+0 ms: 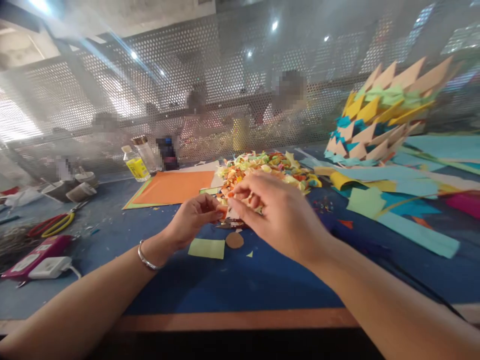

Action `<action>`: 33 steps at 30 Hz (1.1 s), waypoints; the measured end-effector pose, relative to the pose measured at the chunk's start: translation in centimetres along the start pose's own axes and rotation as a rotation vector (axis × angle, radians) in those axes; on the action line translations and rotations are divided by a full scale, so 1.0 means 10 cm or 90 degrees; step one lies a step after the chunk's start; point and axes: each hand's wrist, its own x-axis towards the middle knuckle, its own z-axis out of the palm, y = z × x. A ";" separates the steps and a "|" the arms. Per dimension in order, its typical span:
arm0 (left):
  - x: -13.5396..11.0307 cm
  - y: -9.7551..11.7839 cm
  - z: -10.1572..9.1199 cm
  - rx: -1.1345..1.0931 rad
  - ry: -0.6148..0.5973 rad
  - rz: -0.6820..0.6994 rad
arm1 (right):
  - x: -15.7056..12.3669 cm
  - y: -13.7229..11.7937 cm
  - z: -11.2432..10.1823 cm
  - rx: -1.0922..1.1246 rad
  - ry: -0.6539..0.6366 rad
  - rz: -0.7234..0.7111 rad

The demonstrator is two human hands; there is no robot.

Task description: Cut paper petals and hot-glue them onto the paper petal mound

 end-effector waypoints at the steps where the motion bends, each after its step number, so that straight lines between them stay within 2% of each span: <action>1: 0.00 0.00 0.00 -0.007 -0.004 0.000 | 0.01 0.02 0.05 -0.001 -0.024 -0.007; 3: 0.01 0.00 0.00 -0.019 -0.008 0.005 | 0.01 0.06 0.16 0.000 -0.078 -0.012; 6: 0.01 -0.01 0.01 -0.017 -0.011 0.007 | -0.01 0.10 0.28 0.022 -0.118 -0.017; 11: -0.02 0.03 0.04 -0.040 -0.006 -0.040 | -0.03 0.11 0.32 0.055 -0.093 -0.058; 17: -0.05 0.11 0.05 -0.122 -0.018 -0.087 | -0.04 0.15 0.34 0.072 -0.088 -0.031; 23: -0.04 0.07 0.05 -0.061 -0.032 -0.053 | -0.05 0.18 0.38 0.133 -0.092 0.012; 33: -0.02 0.04 0.03 0.034 -0.011 0.026 | -0.06 0.20 0.40 0.244 -0.132 0.081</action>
